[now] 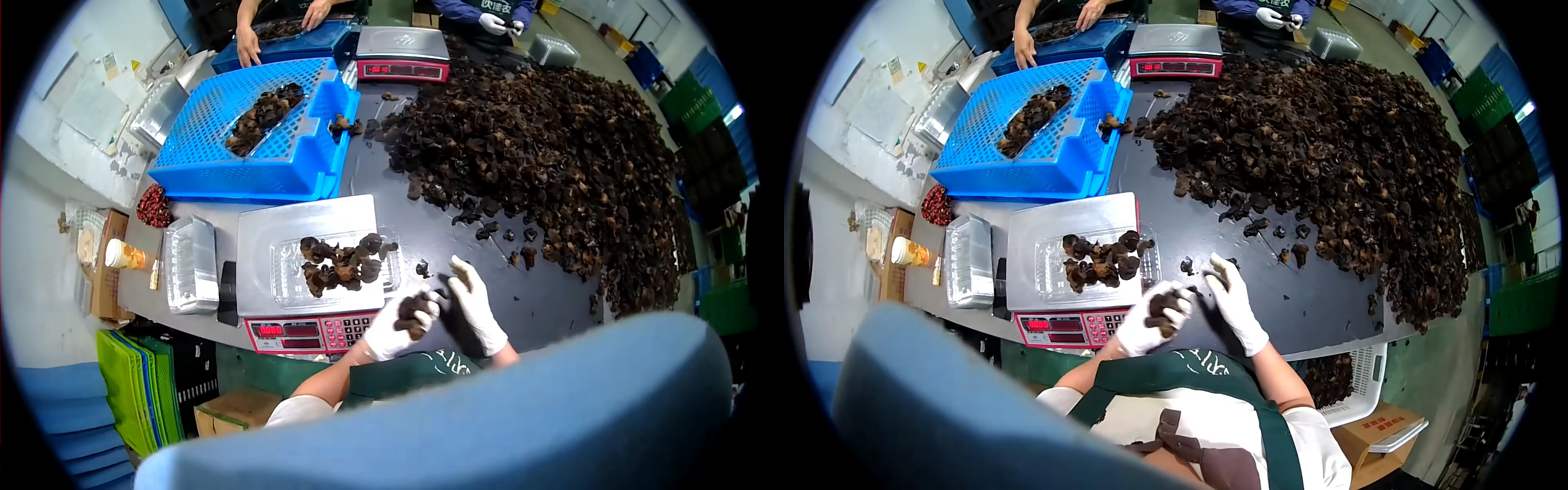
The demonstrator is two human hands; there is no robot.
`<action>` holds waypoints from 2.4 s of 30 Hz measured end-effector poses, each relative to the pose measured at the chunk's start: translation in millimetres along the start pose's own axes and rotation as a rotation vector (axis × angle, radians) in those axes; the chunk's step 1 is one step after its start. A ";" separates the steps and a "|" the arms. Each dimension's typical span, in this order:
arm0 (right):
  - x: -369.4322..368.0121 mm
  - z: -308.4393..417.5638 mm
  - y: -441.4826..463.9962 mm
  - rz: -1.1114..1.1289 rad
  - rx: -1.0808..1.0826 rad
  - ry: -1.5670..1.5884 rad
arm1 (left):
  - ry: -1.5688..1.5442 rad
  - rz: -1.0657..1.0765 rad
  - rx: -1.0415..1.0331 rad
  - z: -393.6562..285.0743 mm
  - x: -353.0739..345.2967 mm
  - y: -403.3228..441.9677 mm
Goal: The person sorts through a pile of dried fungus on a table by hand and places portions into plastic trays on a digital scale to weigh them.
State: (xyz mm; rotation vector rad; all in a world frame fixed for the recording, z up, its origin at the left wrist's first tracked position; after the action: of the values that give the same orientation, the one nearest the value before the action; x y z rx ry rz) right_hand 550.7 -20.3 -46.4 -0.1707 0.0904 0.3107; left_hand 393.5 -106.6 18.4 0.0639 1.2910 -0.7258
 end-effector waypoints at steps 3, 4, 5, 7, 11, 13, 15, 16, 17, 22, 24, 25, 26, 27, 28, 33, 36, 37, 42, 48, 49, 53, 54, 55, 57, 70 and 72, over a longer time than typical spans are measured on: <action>-24.7 14.1 9.5 0.126 0.515 -0.691 | -0.017 0.048 -0.402 -40.8 -41.7 -46.6; -37.2 10.5 8.5 0.163 0.609 -0.775 | 0.007 0.056 -0.545 -58.8 -50.8 -59.6; -51.0 6.5 7.7 0.200 0.703 -0.859 | 0.143 0.051 -0.744 -79.1 -52.7 -73.5; -70.6 -9.9 11.8 0.216 0.754 -1.031 | 0.510 -0.024 -1.199 -116.0 -53.3 -99.0; -63.7 -22.0 29.7 0.149 0.863 -1.192 | 1.717 -0.709 -1.782 -159.3 -35.9 -111.7; -42.6 -22.4 34.0 0.044 0.833 -1.260 | 2.226 -0.622 -1.722 -153.8 -33.1 -104.8; -7.1 -19.3 27.0 -0.015 0.784 -1.227 | 2.226 -0.702 -1.674 -142.8 -34.8 -105.4; 13.1 -17.4 18.9 -0.086 0.779 -1.253 | 2.265 -0.773 -1.722 -136.6 -41.3 -108.0; 34.4 -15.1 6.4 -0.158 0.776 -1.279 | 2.300 -0.844 -1.773 -130.6 -48.5 -110.5; 165.8 -9.9 -98.9 -0.432 0.600 -1.436 | 2.674 -0.515 -1.514 -100.2 -61.1 -106.5; 216.0 -12.8 -144.9 -0.569 0.422 -1.574 | 2.754 -0.516 -1.424 -97.6 -56.5 -102.3; 228.7 2.0 -163.3 -0.614 0.301 -1.651 | 2.759 -0.496 -1.413 -98.9 -54.9 -101.4; 238.0 6.5 -174.1 -0.692 0.262 -1.726 | 2.705 -0.457 -1.424 -98.2 -57.6 -103.5; 236.5 17.6 -177.7 -0.770 0.222 -1.801 | 2.651 -0.420 -1.434 -97.5 -60.3 -106.4; 239.4 29.1 -167.3 -0.774 0.223 -1.802 | 2.598 -0.400 -1.490 -100.0 -57.6 -108.4; 162.2 52.3 -89.6 -0.527 0.601 -1.246 | 2.585 -0.452 -1.520 -103.6 -53.7 -119.2; 64.1 55.0 -24.3 -0.287 0.750 -0.983 | 2.686 -0.537 -1.469 -95.1 -55.5 -116.1; 31.2 63.7 -7.9 -0.189 0.812 -0.907 | 2.705 -0.563 -1.470 -92.2 -56.6 -114.4; -97.8 100.3 25.4 0.264 0.961 -0.714 | 2.575 -0.490 -1.534 -99.8 -49.9 -115.5; -145.5 101.9 30.8 0.492 0.690 -0.472 | 1.926 -0.366 -1.749 -97.1 -47.1 -139.6; -143.7 86.3 29.1 0.524 0.459 -0.351 | 1.803 -0.385 -1.668 -89.5 -49.1 -139.2; -135.7 93.5 -7.7 0.687 -0.102 0.216 | 2.282 -0.134 -1.602 -56.9 -50.0 -104.6; -126.3 98.7 -13.2 0.677 -0.060 0.023 | 2.289 -0.042 -1.480 -40.8 -56.0 -94.2; -109.2 102.4 -15.3 0.664 -0.016 -0.173 | 2.289 0.050 -1.361 -28.9 -62.2 -88.2; -68.6 94.5 -21.9 0.574 -0.321 -0.009 | 2.216 0.067 -1.400 -32.6 -63.4 -84.8; 74.9 69.8 -53.7 0.080 0.305 -0.951 | 2.280 0.014 -1.309 -17.3 -46.6 -32.1; 28.5 39.8 -27.4 0.083 0.569 -1.086 | 2.376 0.054 -1.178 8.1 -27.8 0.6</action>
State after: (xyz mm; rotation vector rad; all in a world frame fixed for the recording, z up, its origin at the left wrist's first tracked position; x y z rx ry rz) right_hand 588.8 -30.3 -6.4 0.5783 -0.8866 0.4134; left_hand 398.2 -97.1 45.3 -0.0477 3.6819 0.8489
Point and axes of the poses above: each hand's wrist, its own y-axis towards the middle knuckle, its own x-axis out of the back of the hand, z = x × y, the point moved 3 cm from there along y, towards the middle knuckle, and after that the axes turned 3 degrees about -z, right-handed, at the moved point
